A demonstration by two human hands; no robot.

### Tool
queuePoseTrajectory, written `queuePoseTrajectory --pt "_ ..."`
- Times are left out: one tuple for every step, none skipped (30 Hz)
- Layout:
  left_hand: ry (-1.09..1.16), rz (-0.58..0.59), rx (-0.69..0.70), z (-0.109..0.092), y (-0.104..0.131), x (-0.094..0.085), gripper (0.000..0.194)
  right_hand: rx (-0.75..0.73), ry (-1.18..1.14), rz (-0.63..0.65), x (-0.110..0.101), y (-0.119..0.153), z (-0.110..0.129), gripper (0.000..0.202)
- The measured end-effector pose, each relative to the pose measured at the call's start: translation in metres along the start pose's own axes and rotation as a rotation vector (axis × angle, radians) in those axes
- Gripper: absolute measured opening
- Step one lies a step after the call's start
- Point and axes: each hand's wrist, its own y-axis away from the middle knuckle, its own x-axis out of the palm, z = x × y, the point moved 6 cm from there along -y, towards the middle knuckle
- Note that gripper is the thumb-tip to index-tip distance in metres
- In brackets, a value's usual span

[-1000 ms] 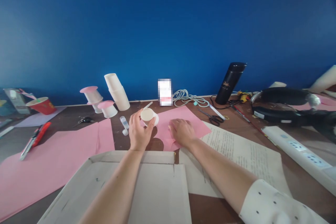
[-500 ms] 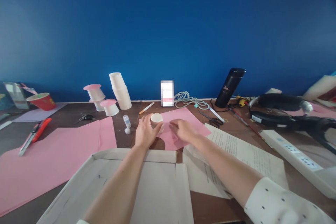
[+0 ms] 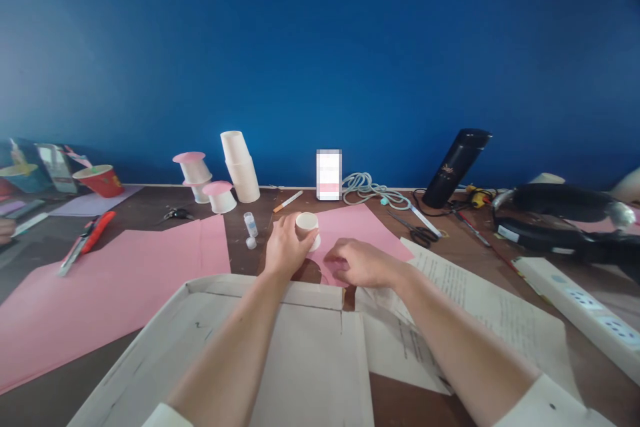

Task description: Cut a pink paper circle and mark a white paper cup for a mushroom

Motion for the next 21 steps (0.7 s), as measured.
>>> queuePoseTrajectory --pt "0.001 -0.001 0.001 0.0 0.0 0.0 0.044 -0.021 0.01 0.017 0.0 0.002 0.001 0.017" --pt "0.003 -0.001 0.003 0.0 0.0 0.0 0.044 -0.047 0.02 0.032 -0.001 0.003 0.003 0.014" --pt "0.004 -0.001 0.005 0.0 0.0 0.0 0.044 -0.067 0.03 0.044 -0.001 0.004 0.004 0.011" --pt "0.004 0.0 0.006 0.0 0.0 0.001 0.043 -0.068 0.036 0.052 -0.001 0.005 0.004 0.009" --pt "0.002 -0.001 0.007 0.0 0.0 0.001 0.043 -0.062 0.037 0.055 -0.002 0.006 0.004 0.009" --pt "-0.001 0.0 0.007 0.0 0.0 0.001 0.043 -0.053 0.032 0.054 -0.003 0.007 0.004 0.012" --pt "-0.004 0.001 0.007 0.0 0.0 0.001 0.043 -0.045 0.025 0.058 -0.003 0.007 0.004 0.014" --pt "-0.007 0.002 0.006 0.001 0.0 0.001 0.044 -0.037 0.018 0.068 -0.003 0.008 0.004 0.017" --pt "-0.009 0.003 0.004 0.001 0.0 0.001 0.044 -0.031 0.01 0.081 -0.003 0.009 0.003 0.019" --pt "-0.009 0.006 0.003 0.001 0.0 0.001 0.044 -0.026 0.001 0.096 -0.002 0.01 0.003 0.021" --pt "-0.008 0.007 0.003 0.001 0.0 0.001 0.044 -0.024 -0.008 0.109 -0.002 0.011 0.002 0.024" --pt "-0.005 0.006 0.005 0.001 0.0 0.001 0.044 -0.027 -0.016 0.119 -0.001 0.011 0.001 0.027" --pt "-0.004 0.003 0.009 0.001 0.0 0.001 0.044 -0.033 -0.027 0.127 -0.001 0.012 0.0 0.03" --pt "-0.002 0.001 0.014 0.001 0.0 0.001 0.043 -0.041 -0.038 0.132 0.0 0.012 -0.001 0.033" --pt "-0.001 0.0 0.019 0.0 0.0 0.0 0.043 -0.049 -0.051 0.137 0.001 0.013 -0.001 0.035" --pt "0.0 -0.002 0.02 0.0 0.0 0.0 0.043 -0.053 -0.065 0.144 0.001 0.013 -0.002 0.037" --pt "0.0 -0.002 0.019 0.0 0.0 0.0 0.043 -0.053 -0.08 0.151 0.002 0.013 -0.003 0.038" --pt "0.001 -0.002 0.018 0.0 0.001 0.0 0.043 -0.047 -0.093 0.157 0.002 0.013 -0.003 0.038" --pt "0.002 -0.002 0.019 0.0 0.001 0.0 0.043 -0.039 -0.105 0.161 0.003 0.013 -0.004 0.039" --pt "0.002 -0.002 0.02 0.0 0.001 0.0 0.043 -0.033 -0.113 0.163 0.003 0.013 -0.005 0.038" --pt "0.0 -0.003 0.022 0.0 0.001 0.0 0.043 -0.029 -0.117 0.164 0.003 0.013 -0.005 0.038"
